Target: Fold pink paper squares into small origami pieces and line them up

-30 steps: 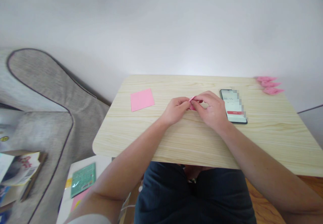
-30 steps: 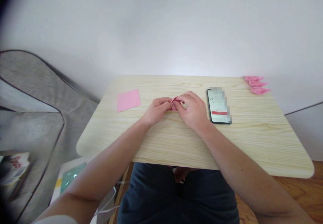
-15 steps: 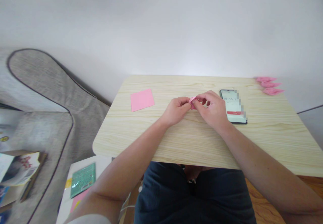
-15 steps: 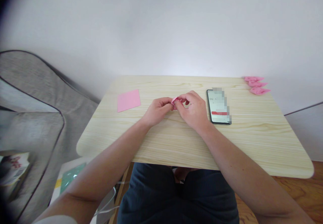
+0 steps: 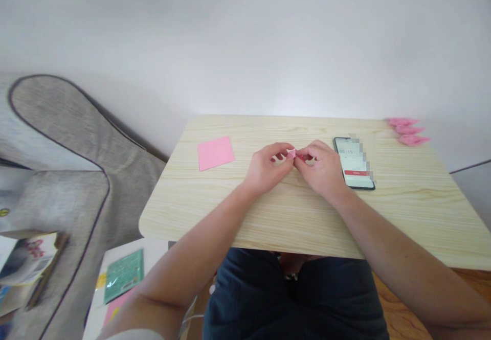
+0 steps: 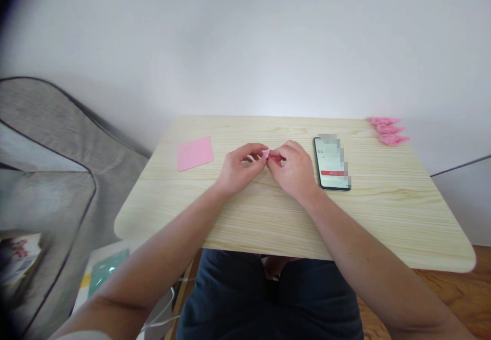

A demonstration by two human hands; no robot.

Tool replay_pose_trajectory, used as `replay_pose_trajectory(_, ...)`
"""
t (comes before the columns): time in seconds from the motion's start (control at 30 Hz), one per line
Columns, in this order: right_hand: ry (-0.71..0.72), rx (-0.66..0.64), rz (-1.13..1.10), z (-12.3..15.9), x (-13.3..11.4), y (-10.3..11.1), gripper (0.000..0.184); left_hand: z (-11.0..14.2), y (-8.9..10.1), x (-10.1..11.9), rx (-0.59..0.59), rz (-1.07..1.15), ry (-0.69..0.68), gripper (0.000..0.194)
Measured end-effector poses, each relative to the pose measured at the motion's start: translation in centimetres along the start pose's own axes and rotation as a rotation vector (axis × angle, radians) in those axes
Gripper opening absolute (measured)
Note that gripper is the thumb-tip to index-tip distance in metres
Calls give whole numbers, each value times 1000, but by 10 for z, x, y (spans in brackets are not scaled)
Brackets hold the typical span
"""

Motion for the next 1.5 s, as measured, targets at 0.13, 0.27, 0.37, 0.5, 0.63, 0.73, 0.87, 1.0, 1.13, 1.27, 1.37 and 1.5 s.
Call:
replay_pose_trajectory(0.13, -25, -10, -19, 0, 7, -1, 7, 2, 0, 7, 8, -54, -95, 23)
replay_pose_trajectory(0.27, -66, -30, -23, -1, 12, -3, 8, 2, -2, -1, -16, -125, -72, 24)
replay_pose_trajectory(0.37, -72, -29, -34, -2, 11, -4, 8, 1, -1, -3, -10, -168, -76, 26)
replay_pose_trajectory(0.5, -89, -19, -42, -1, 13, -4, 8, 1, -3, 3, -48, -190, -131, 27)
replay_pose_trajectory(0.63, -111, -26, -50, -1, 16, -6, 8, 1, -5, 5, -76, -191, -143, 26)
replay_pose_trajectory(0.73, -131, -24, -64, 0, 20, -7, 9, 1, -6, 2, -83, -172, -129, 26)
replay_pose_trajectory(0.87, -126, -37, -68, -1, 22, -10, 8, 0, -8, -2, -97, -159, -118, 26)
replay_pose_trajectory(1.0, -116, -29, -97, -2, 24, -11, 5, -1, -7, -6, -93, -129, -75, 23)
replay_pose_trajectory(1.13, -151, -44, -159, -2, 27, -12, 8, -1, -8, -6, -99, -100, -50, 24)
replay_pose_trajectory(1.27, -183, -49, -181, 0, 30, -12, 9, -2, -7, -8, -84, -50, -31, 22)
replay_pose_trajectory(1.37, -183, -46, -194, 1, 30, -12, 10, -1, -6, -8, -65, -2, -45, 20)
replay_pose_trajectory(1.5, -206, -47, -242, 3, 31, -12, 16, 0, -3, -9, -46, 8, -46, 25)
Point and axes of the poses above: each hand's wrist, its own z-axis away from the middle knuckle, its own y-axis out of the back of the hand, x = y × z, the point moved 10 cm from there along -z, towards the middle knuckle, and after that the axes turned 11 degrees about -z, right-handed, at the moved point
